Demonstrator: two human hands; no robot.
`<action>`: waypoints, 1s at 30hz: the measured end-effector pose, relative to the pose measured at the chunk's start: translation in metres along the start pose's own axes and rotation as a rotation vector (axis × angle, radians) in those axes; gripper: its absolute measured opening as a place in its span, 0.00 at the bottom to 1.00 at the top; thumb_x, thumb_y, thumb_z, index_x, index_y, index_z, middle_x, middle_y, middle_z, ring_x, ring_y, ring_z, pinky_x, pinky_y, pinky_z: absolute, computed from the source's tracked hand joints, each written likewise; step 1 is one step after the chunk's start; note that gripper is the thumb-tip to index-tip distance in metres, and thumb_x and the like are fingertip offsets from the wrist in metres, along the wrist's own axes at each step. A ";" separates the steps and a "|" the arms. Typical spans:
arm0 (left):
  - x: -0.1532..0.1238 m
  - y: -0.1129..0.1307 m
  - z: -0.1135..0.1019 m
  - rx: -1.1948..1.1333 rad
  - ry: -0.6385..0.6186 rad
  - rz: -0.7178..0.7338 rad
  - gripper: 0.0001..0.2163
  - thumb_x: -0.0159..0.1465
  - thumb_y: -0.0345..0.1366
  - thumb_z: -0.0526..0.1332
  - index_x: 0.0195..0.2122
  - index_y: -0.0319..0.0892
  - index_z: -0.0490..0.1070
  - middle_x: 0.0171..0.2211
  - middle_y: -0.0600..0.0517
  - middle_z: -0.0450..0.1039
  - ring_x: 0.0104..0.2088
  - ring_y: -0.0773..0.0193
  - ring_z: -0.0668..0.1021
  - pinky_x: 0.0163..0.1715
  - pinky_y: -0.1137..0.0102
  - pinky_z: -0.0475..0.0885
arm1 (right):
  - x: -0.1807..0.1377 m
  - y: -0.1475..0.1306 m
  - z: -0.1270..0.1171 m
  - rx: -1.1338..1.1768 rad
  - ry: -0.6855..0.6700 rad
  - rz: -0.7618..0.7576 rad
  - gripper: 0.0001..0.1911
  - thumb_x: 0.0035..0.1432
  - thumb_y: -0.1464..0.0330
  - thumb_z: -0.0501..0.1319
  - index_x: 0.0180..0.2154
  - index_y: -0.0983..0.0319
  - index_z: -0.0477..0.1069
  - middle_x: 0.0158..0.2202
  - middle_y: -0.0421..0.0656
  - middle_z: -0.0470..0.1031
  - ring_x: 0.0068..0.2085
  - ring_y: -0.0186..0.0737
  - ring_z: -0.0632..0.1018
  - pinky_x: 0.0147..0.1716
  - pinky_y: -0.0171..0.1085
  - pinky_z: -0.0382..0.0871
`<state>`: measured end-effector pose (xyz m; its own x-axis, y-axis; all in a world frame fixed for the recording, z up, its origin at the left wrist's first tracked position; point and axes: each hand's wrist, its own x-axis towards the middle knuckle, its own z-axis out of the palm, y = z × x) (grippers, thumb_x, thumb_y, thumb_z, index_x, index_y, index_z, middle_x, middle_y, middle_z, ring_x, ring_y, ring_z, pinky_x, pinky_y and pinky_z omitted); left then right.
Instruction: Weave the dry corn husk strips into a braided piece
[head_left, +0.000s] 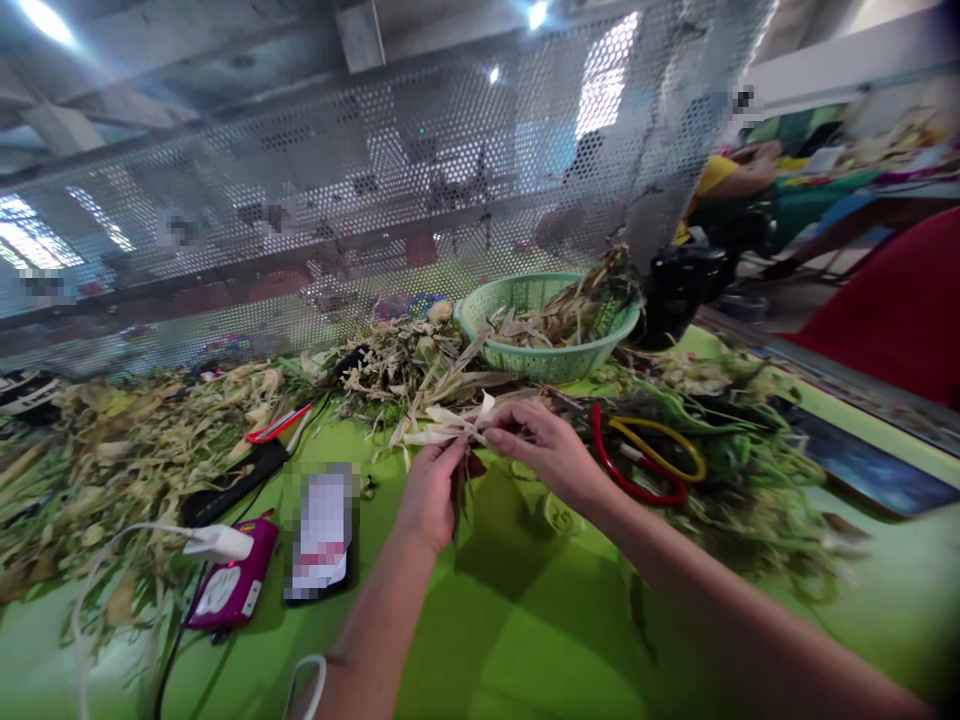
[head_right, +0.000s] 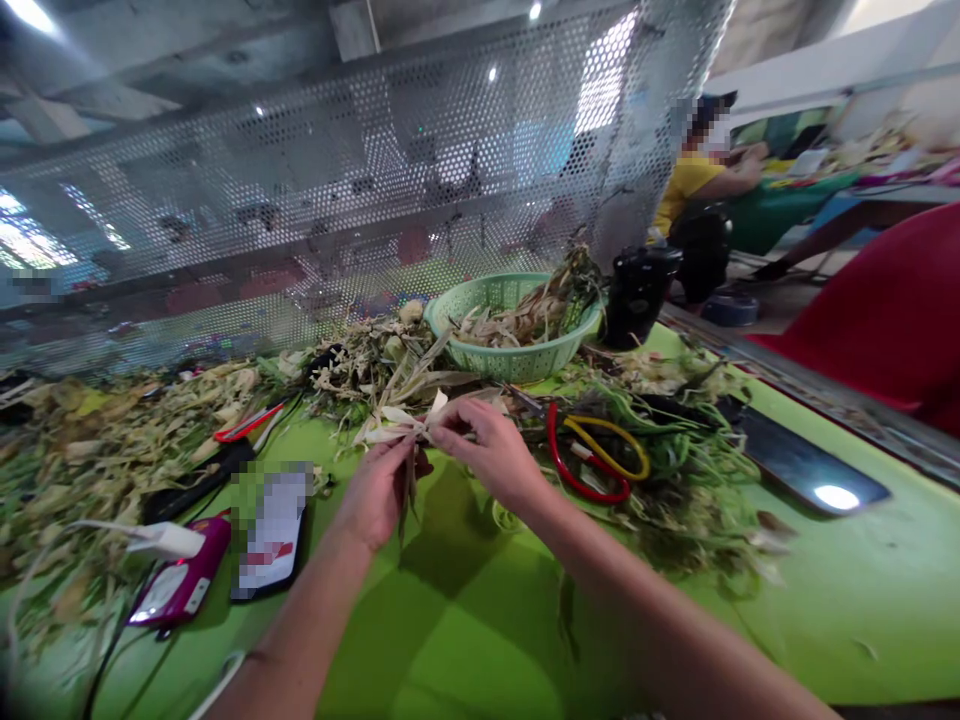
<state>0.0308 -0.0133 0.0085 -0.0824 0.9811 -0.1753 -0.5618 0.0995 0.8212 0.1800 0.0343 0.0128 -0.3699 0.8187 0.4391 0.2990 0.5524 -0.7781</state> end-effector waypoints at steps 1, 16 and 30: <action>-0.001 0.000 0.001 -0.015 -0.020 0.001 0.17 0.48 0.38 0.71 0.38 0.38 0.76 0.27 0.54 0.75 0.24 0.73 0.72 0.29 0.75 0.66 | -0.001 0.000 0.002 0.017 -0.037 0.007 0.11 0.59 0.60 0.60 0.30 0.61 0.70 0.30 0.41 0.71 0.34 0.38 0.71 0.35 0.35 0.64; 0.002 -0.002 -0.011 0.029 -0.016 -0.062 0.14 0.50 0.39 0.71 0.34 0.36 0.75 0.27 0.53 0.74 0.23 0.72 0.73 0.28 0.73 0.70 | -0.001 0.000 0.004 0.007 -0.022 -0.006 0.05 0.56 0.68 0.61 0.29 0.60 0.69 0.28 0.39 0.71 0.31 0.36 0.71 0.32 0.34 0.64; 0.001 0.002 -0.009 0.013 0.014 -0.086 0.16 0.46 0.37 0.73 0.33 0.36 0.75 0.26 0.54 0.72 0.23 0.72 0.71 0.28 0.72 0.71 | -0.001 -0.002 0.003 0.038 -0.029 0.030 0.08 0.55 0.65 0.62 0.27 0.61 0.69 0.26 0.39 0.70 0.29 0.35 0.69 0.29 0.33 0.62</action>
<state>0.0220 -0.0136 0.0056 -0.0461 0.9662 -0.2536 -0.5565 0.1860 0.8098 0.1775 0.0320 0.0126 -0.3867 0.8296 0.4027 0.2765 0.5209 -0.8076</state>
